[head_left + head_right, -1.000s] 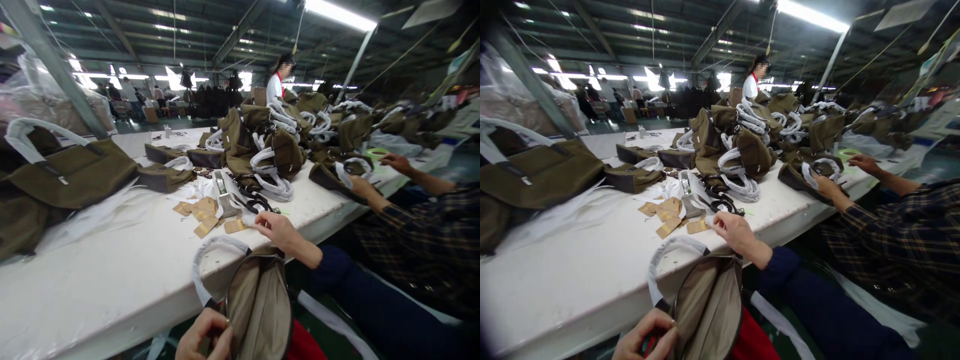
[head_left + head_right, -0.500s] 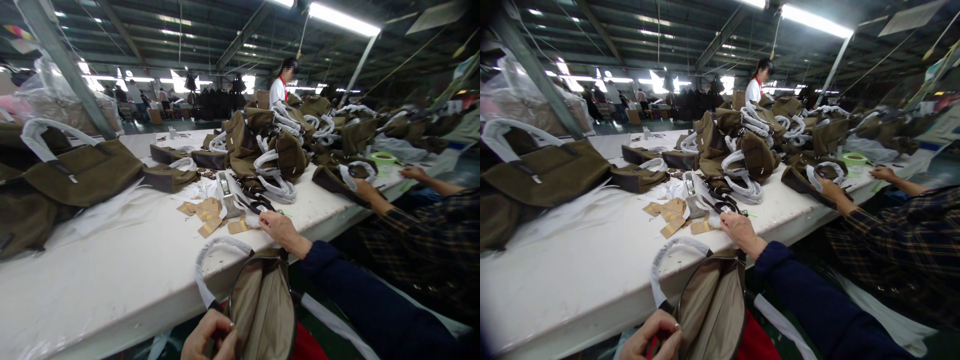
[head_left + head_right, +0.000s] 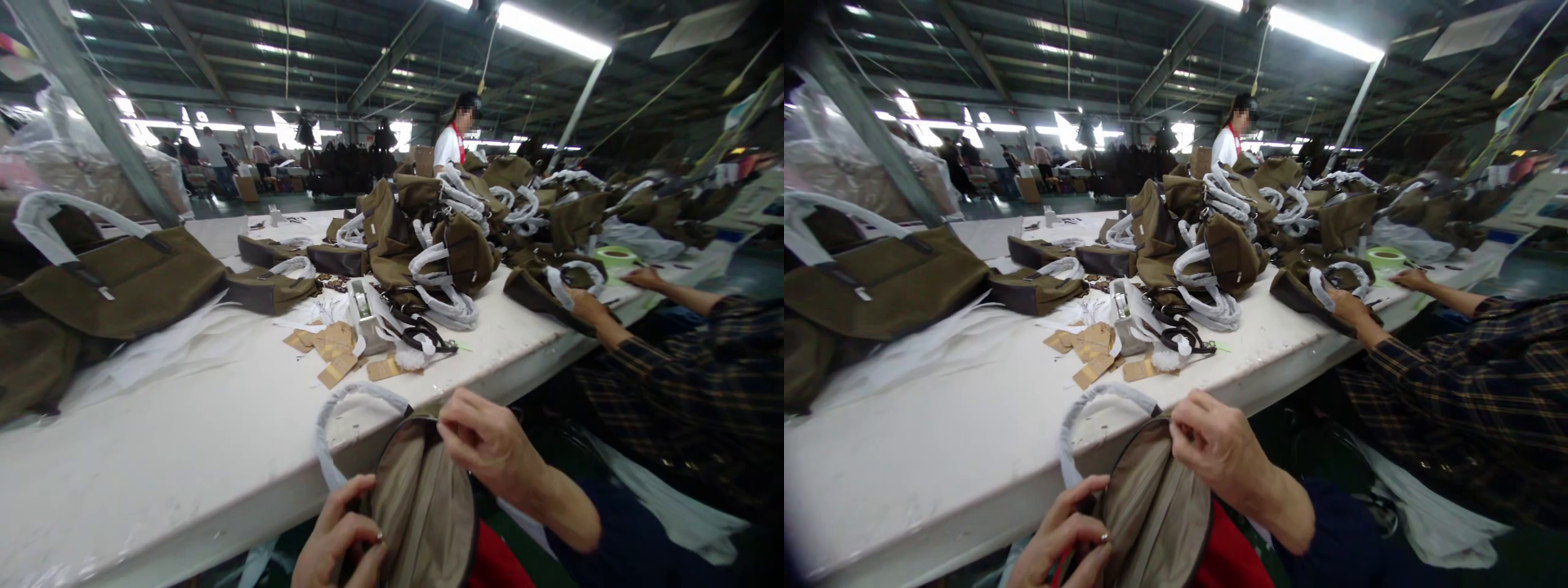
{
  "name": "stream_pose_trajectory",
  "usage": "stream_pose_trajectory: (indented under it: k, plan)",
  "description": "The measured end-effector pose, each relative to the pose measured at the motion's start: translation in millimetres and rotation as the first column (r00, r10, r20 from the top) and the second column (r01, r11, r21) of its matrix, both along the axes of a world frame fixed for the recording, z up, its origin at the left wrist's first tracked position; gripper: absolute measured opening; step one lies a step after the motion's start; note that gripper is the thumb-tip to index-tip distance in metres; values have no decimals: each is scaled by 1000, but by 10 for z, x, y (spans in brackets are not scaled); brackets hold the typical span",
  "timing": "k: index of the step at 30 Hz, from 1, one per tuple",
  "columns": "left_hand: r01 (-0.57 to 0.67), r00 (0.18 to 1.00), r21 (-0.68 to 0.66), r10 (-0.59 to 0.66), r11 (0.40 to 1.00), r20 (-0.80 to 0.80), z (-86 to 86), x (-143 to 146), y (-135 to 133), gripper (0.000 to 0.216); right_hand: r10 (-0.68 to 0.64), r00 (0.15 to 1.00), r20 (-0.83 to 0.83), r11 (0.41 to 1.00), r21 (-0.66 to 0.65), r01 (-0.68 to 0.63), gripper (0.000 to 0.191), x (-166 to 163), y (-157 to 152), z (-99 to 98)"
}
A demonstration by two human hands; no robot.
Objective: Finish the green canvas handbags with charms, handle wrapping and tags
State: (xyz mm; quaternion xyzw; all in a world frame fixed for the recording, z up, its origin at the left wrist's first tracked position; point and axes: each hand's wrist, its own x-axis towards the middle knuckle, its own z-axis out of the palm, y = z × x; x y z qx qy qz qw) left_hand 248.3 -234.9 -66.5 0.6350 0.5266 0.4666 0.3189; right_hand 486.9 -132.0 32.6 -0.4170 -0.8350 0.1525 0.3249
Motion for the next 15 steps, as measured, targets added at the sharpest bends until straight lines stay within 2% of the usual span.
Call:
stream_pose_trajectory:
  k: [4,6,9,13,15]
  plan:
    - [146,978,70,-133,987,-160,69,-4,2,18,267,958,102,964,-51,-263,15,-123,-282,-109]
    - [226,952,105,-197,969,-233,137,-7,12,17,351,922,165,936,-62,-345,14,-171,-355,-180]
    - [298,924,124,-254,946,-285,235,-10,24,16,402,893,205,916,-94,-391,12,-198,-411,-246]
    - [322,932,78,-301,943,-202,304,-4,25,15,432,883,184,901,-121,-416,15,-170,-441,-229]
    - [329,935,68,-315,942,-162,316,-1,20,16,471,870,146,876,-197,-441,13,-151,-435,-189]
